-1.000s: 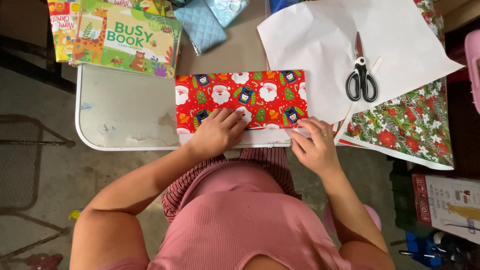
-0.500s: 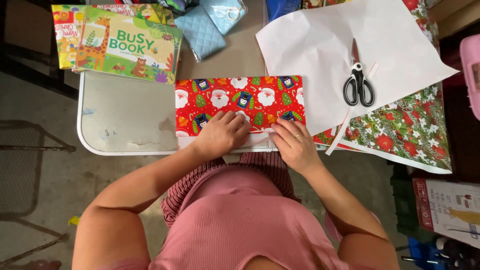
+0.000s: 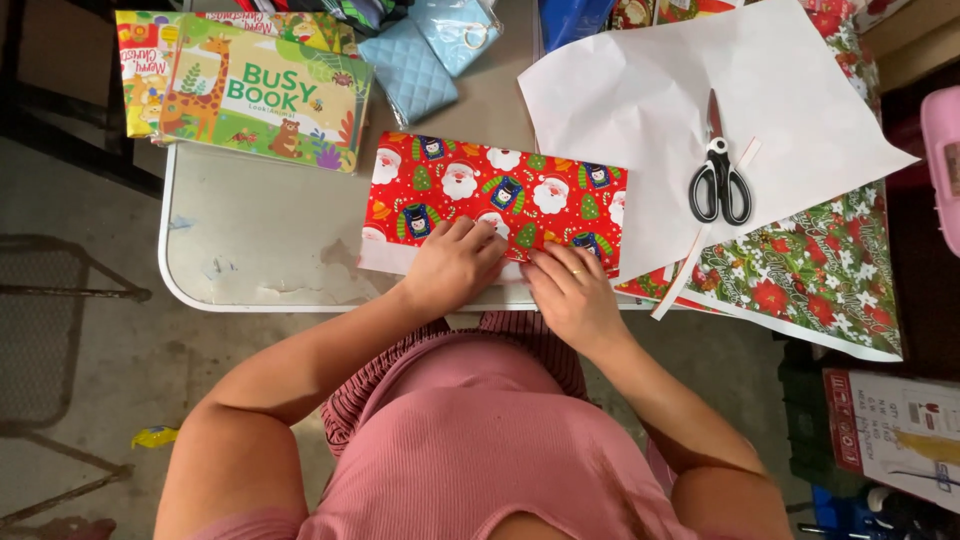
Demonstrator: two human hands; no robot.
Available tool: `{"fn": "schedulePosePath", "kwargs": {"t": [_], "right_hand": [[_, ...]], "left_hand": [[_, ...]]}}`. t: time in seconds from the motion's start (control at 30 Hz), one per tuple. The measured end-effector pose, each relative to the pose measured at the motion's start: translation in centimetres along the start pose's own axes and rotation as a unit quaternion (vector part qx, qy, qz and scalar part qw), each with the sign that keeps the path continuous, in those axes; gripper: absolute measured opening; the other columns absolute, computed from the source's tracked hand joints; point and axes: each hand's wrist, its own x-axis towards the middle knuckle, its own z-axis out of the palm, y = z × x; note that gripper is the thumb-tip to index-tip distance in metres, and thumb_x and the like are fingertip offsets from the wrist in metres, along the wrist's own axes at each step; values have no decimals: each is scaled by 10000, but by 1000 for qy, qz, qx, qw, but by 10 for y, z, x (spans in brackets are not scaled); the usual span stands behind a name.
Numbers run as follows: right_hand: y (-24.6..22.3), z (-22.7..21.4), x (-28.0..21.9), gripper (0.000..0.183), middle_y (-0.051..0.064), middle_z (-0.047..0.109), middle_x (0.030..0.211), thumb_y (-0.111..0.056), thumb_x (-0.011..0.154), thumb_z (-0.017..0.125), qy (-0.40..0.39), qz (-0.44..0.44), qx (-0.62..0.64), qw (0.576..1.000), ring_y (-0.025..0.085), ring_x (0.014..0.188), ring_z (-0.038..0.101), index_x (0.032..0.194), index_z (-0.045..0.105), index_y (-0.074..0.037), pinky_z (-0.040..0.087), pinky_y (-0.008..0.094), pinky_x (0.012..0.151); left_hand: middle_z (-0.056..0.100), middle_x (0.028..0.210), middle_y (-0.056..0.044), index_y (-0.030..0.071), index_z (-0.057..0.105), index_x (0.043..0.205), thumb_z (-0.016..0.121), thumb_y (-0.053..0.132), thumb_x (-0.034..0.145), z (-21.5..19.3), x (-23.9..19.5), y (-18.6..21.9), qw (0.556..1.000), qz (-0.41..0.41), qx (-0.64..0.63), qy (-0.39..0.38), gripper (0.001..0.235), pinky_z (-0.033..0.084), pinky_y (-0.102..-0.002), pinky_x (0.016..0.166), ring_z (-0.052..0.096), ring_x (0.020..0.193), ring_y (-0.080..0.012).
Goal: A person wraps a book in decorative paper using scissors to cut the paper and tape to secure it.
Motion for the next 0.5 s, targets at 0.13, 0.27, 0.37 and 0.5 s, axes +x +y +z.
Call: {"fn": "schedulePosePath", "kwargs": {"t": [0.13, 0.27, 0.37, 0.5], "right_hand": [[-1, 22, -8, 92, 117, 690, 1137, -86, 981, 606, 3, 22, 7, 1000, 315, 1137, 667, 1003, 688, -49, 522, 473, 953], [3, 19, -9, 116, 106, 714, 1075, -112, 1015, 599, 7, 50, 77, 996, 318, 1106, 697, 963, 682, -50, 529, 471, 925], [-1, 14, -12, 122, 85, 734, 1093, -131, 1014, 607, 1, 50, 120, 992, 301, 1124, 704, 944, 688, -72, 523, 459, 932], [-5, 2, -5, 150, 62, 742, 1044, -223, 1010, 644, -31, 57, 133, 989, 268, 1084, 722, 935, 683, -100, 524, 442, 932]], "left_hand": [[590, 987, -70, 138, 686, 1039, 737, 362, 900, -15, 3, -3, 998, 1, -62, -18, 268, 492, -405, 731, 607, 925, -286], [595, 976, -60, 156, 675, 1008, 748, 429, 859, -30, -18, -8, 998, 13, -38, -43, 319, 486, -417, 753, 601, 931, -291], [582, 930, -39, 146, 634, 891, 667, 288, 976, -36, -38, -7, 999, 9, -9, -49, 169, 465, -370, 717, 603, 878, -263], [598, 856, -18, 148, 630, 822, 657, 270, 987, -51, -43, -1, 997, -36, -20, -70, 207, 497, -336, 673, 633, 818, -238]]}}
